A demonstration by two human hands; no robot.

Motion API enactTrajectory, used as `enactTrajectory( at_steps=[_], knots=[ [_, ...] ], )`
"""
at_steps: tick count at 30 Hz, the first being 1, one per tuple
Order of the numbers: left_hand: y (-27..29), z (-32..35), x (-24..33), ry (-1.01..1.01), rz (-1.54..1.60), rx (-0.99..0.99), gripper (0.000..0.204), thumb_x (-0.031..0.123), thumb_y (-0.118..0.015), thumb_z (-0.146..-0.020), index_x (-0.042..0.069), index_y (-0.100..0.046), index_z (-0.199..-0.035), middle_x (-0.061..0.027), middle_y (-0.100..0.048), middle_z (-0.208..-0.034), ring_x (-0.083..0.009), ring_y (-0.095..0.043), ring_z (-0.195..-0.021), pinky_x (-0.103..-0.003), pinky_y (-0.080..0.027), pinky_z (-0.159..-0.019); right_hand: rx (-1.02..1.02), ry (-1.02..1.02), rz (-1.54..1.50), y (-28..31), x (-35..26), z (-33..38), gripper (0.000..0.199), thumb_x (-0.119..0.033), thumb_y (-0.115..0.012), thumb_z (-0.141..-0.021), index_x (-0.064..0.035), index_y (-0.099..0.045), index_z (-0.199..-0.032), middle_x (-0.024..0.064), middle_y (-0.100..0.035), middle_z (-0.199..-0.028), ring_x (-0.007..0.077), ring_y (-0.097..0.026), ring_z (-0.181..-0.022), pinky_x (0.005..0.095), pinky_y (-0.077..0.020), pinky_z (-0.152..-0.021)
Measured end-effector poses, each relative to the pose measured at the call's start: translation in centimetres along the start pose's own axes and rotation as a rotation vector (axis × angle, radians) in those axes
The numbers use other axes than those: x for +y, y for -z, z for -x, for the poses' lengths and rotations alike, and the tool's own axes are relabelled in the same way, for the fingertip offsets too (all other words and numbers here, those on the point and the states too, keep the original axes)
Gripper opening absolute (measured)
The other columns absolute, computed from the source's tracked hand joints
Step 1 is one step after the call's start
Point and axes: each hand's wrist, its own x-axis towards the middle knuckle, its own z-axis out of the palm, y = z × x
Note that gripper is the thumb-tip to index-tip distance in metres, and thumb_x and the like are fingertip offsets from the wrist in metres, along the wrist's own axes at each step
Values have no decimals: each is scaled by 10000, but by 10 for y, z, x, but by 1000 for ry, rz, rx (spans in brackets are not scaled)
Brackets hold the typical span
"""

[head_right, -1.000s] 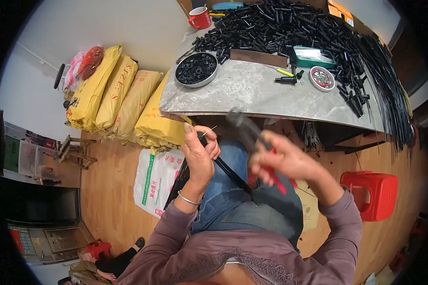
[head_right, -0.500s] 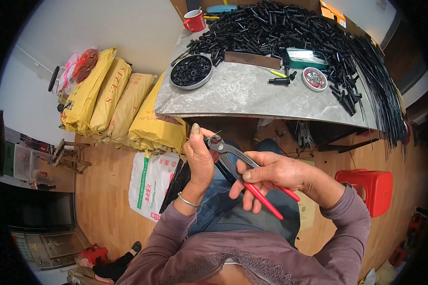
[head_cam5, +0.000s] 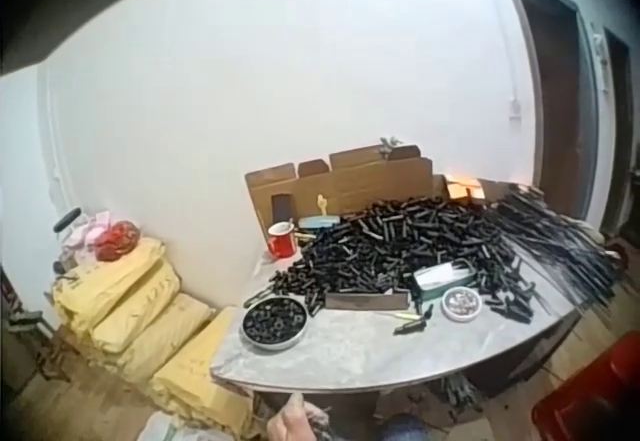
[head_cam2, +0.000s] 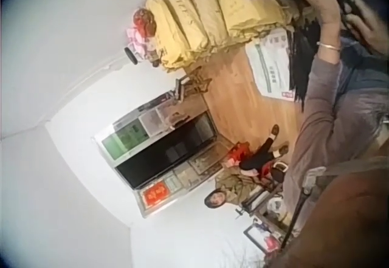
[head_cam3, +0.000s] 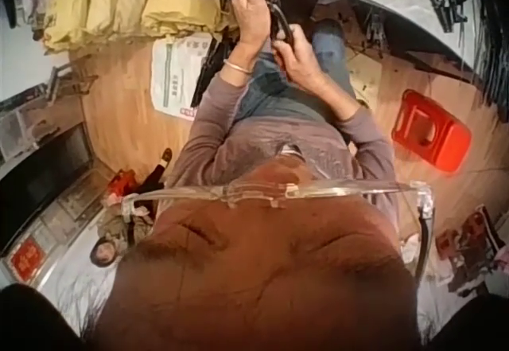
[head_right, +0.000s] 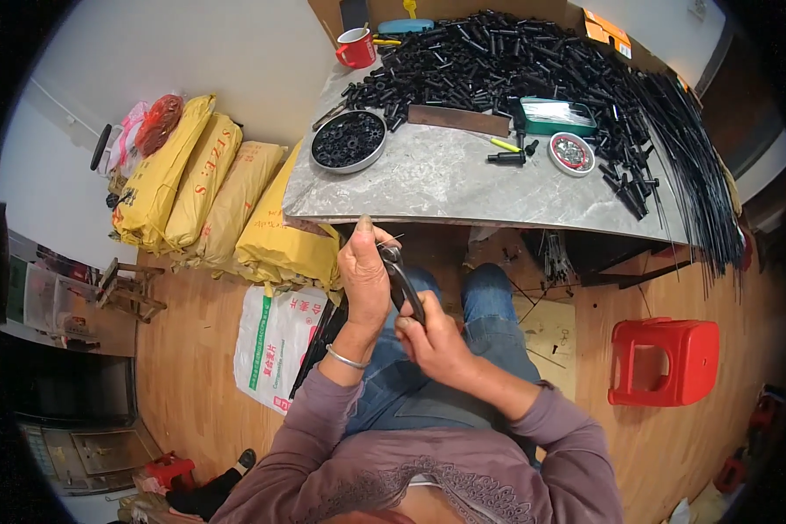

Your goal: Assembling and bundling black wire components using an assembly jig on a workbench.

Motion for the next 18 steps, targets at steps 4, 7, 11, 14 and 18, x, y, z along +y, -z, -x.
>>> enactTrajectory(
  at_steps=[4, 7, 11, 14, 18],
  knots=[
    [-9, 1, 1, -17, -31, 20, 592, 469, -351, -992, 14, -539, -664, -16, -515, -621, -92, -434, -610, -262, -354, -573, 111, 246, 155, -11, 33, -5, 75, -34, -449, -944, -33, -388, -987, 48, -514, -664, 95, -468, -492, 248, -387, -442],
    [-13, 0, -2, -45, -33, 14, 596, 468, -343, -994, 7, -540, -672, -30, -525, -623, -102, -439, -602, -269, -356, -567, 179, 233, 230, -11, 42, -5, 128, -61, -484, -943, -15, -414, -1040, 71, -526, -632, 154, -524, -511, 302, -424, -473],
    [-17, 1, -3, -76, -53, 34, 590, 465, -336, -997, 20, -531, -662, -6, -481, -605, -87, -415, -580, -263, -340, -537, 223, 325, 307, -7, 45, -7, 130, -46, -480, -934, -9, -414, -1039, 96, -536, -623, 208, -554, -521, 336, -439, -491],
    [-18, 3, -6, -92, -39, 33, 587, 483, -332, -997, 37, -515, -663, 14, -445, -599, -73, -394, -568, -253, -326, -518, 242, 368, 380, -5, 44, -7, 135, -42, -484, -928, -7, -413, -1037, 107, -548, -634, 232, -575, -538, 352, -450, -503],
    [-15, 2, -5, -22, 91, 30, 521, 449, -370, -999, 47, -472, -683, 26, -423, -624, -62, -377, -594, -253, -321, -524, 149, 328, 384, 7, 37, -9, 114, -60, -466, -937, -11, -409, -1022, 115, -603, -736, 208, -617, -603, 324, -484, -537]
  ],
)
